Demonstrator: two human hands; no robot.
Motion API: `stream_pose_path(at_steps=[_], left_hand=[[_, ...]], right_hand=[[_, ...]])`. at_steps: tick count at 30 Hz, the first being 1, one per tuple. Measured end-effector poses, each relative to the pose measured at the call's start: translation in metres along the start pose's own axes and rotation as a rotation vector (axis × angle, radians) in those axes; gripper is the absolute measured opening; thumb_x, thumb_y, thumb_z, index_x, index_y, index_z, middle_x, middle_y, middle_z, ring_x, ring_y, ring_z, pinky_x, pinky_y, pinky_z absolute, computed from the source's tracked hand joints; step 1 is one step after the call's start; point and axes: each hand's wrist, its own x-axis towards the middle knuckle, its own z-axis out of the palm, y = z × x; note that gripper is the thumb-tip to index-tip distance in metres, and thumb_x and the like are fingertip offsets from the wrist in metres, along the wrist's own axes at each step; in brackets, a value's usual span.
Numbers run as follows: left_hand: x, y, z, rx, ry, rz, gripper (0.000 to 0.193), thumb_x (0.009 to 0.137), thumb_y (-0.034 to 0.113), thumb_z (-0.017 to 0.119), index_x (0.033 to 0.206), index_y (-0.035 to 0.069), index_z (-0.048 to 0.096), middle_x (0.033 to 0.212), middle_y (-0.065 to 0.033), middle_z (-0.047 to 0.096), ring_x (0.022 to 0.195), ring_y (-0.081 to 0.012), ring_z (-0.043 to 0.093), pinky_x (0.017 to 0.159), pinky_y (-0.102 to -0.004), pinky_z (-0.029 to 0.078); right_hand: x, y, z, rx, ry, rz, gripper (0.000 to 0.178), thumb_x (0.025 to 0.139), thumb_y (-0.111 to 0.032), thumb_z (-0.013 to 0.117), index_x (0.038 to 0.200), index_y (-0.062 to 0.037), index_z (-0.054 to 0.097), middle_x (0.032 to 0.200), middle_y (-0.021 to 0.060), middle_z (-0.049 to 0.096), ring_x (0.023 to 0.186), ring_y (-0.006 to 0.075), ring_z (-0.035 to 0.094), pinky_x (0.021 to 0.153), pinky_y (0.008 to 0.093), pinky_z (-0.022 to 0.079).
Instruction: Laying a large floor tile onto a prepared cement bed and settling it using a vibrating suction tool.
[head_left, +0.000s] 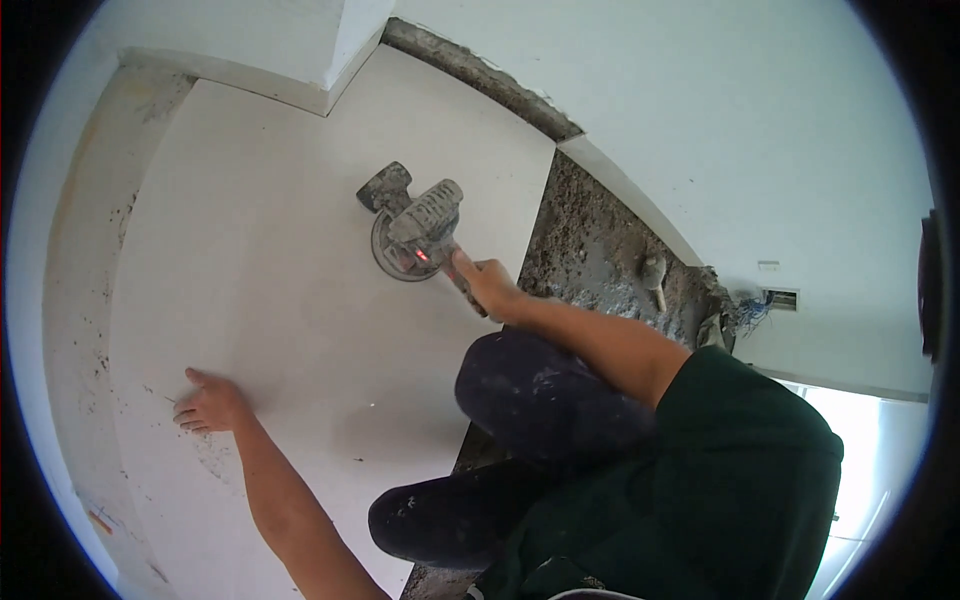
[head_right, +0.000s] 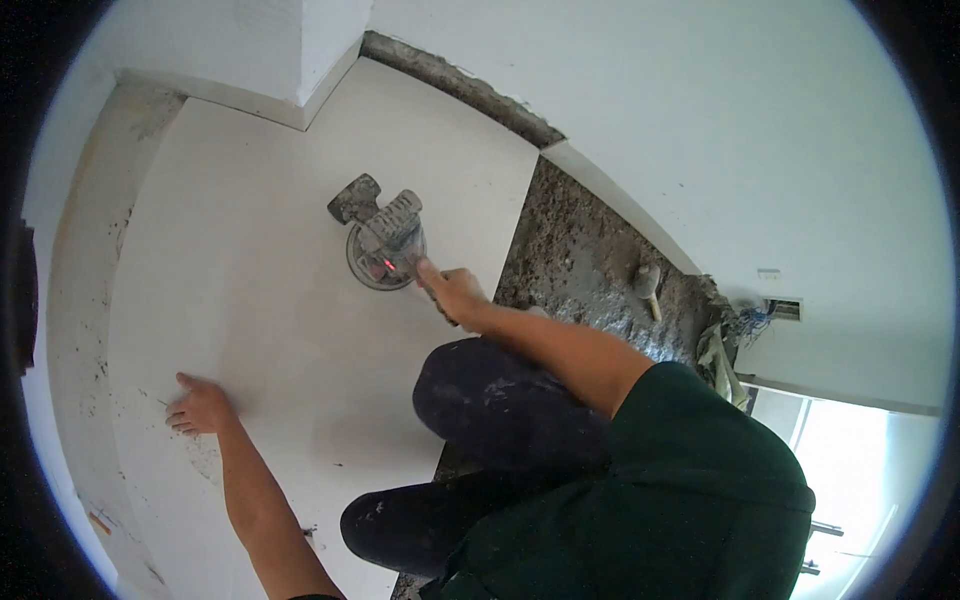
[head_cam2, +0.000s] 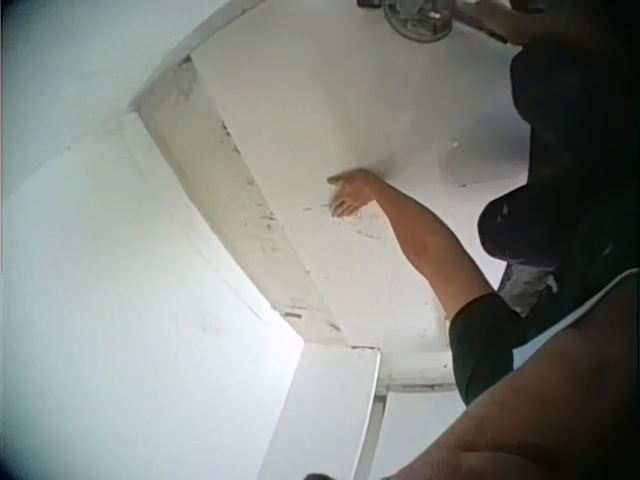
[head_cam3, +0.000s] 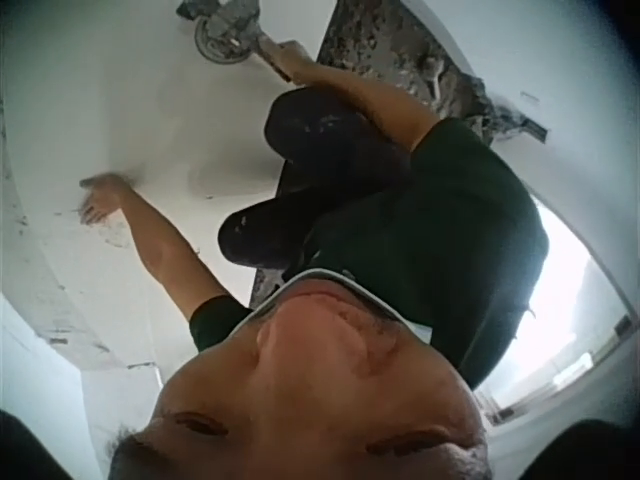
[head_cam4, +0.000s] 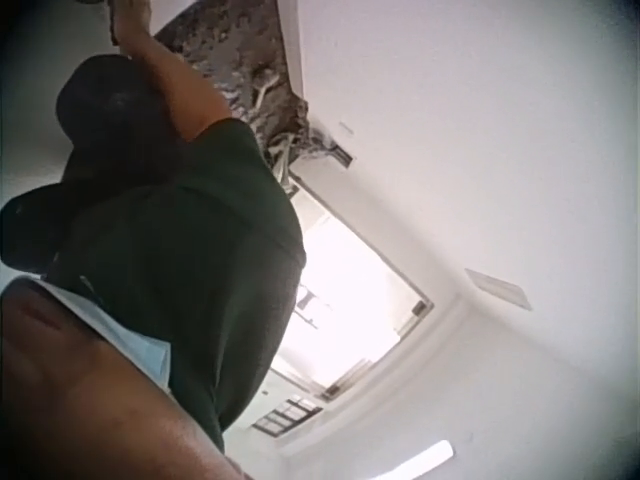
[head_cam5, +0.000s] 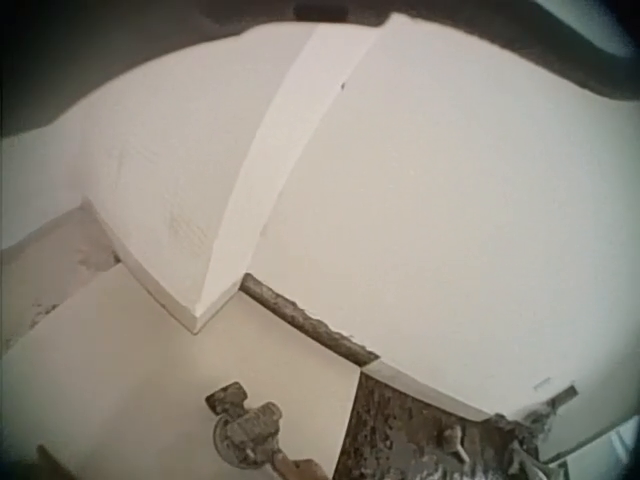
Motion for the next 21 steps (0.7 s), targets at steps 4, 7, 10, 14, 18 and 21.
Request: stream_pose_path(at_steps=[4, 7, 10, 14, 18, 21], left_hand=[[-0.003, -0.001, 0.005, -0.039, -0.016, 0.013, 0.1, 0.096, 0.072, 0.029, 0.148, -0.014, 0.023, 0.157, -0.034, 0.018, 0.148, -0.0449, 0.016, 0.12, -0.0531, 0.014], [-0.001, -0.002, 0.005, -0.03, -0.027, -0.011, 0.101, 0.095, 0.072, 0.03, 0.147, -0.014, 0.024, 0.157, -0.0338, 0.019, 0.148, -0.0449, 0.017, 0.12, -0.0531, 0.014], [0.002, -0.003, 0.003, -0.001, -0.011, -0.002, 0.101, 0.095, 0.072, 0.031, 0.148, -0.014, 0.023, 0.157, -0.0331, 0.017, 0.148, -0.0445, 0.016, 0.121, -0.0527, 0.014], [0.001, -0.002, -0.001, -0.032, -0.063, -0.02, 0.101, 0.096, 0.071, 0.031, 0.149, -0.013, 0.02, 0.158, -0.0325, 0.016, 0.149, -0.0437, 0.014, 0.121, -0.0516, 0.013], [0.0, 0.002, -0.005, -0.039, -0.062, -0.029, 0.099, 0.097, 0.07, 0.03, 0.15, -0.013, 0.018, 0.159, -0.0314, 0.015, 0.15, -0.0422, 0.013, 0.122, -0.0506, 0.011], [0.0, 0.003, -0.007, -0.032, -0.08, -0.035, 0.099, 0.097, 0.07, 0.03, 0.15, -0.013, 0.018, 0.159, -0.0303, 0.015, 0.15, -0.0414, 0.013, 0.122, -0.0502, 0.011]], right_hand=[[0.01, -0.038, 0.026, 0.299, 0.079, 0.132, 0.077, 0.087, -0.077, 0.049, 0.065, -0.0039, 0.058, 0.055, 0.0041, 0.052, 0.044, 0.0156, 0.049, 0.04, 0.0359, 0.038], [0.037, -0.091, 0.032, 0.424, 0.181, 0.067, 0.073, 0.086, -0.078, 0.051, 0.062, -0.0092, 0.051, 0.056, 0.0036, 0.049, 0.044, 0.0165, 0.045, 0.041, 0.0369, 0.035], [0.062, -0.123, 0.008, 0.425, 0.149, 0.072, 0.072, 0.085, -0.078, 0.051, 0.06, -0.0106, 0.046, 0.056, 0.0034, 0.045, 0.046, 0.017, 0.044, 0.043, 0.0377, 0.035], [0.071, -0.132, -0.007, 0.346, 0.048, 0.119, 0.074, 0.083, -0.081, 0.05, 0.062, -0.01, 0.046, 0.056, 0.0027, 0.045, 0.045, 0.0169, 0.043, 0.043, 0.0378, 0.035], [0.07, -0.132, -0.002, 0.377, 0.057, 0.091, 0.074, 0.083, -0.081, 0.049, 0.062, -0.01, 0.046, 0.057, 0.0021, 0.046, 0.044, 0.0168, 0.042, 0.042, 0.0378, 0.035], [0.073, -0.134, -0.002, 0.359, 0.1, 0.063, 0.073, 0.084, -0.08, 0.049, 0.062, -0.0103, 0.046, 0.057, 0.0022, 0.046, 0.044, 0.0168, 0.042, 0.042, 0.0376, 0.035]])
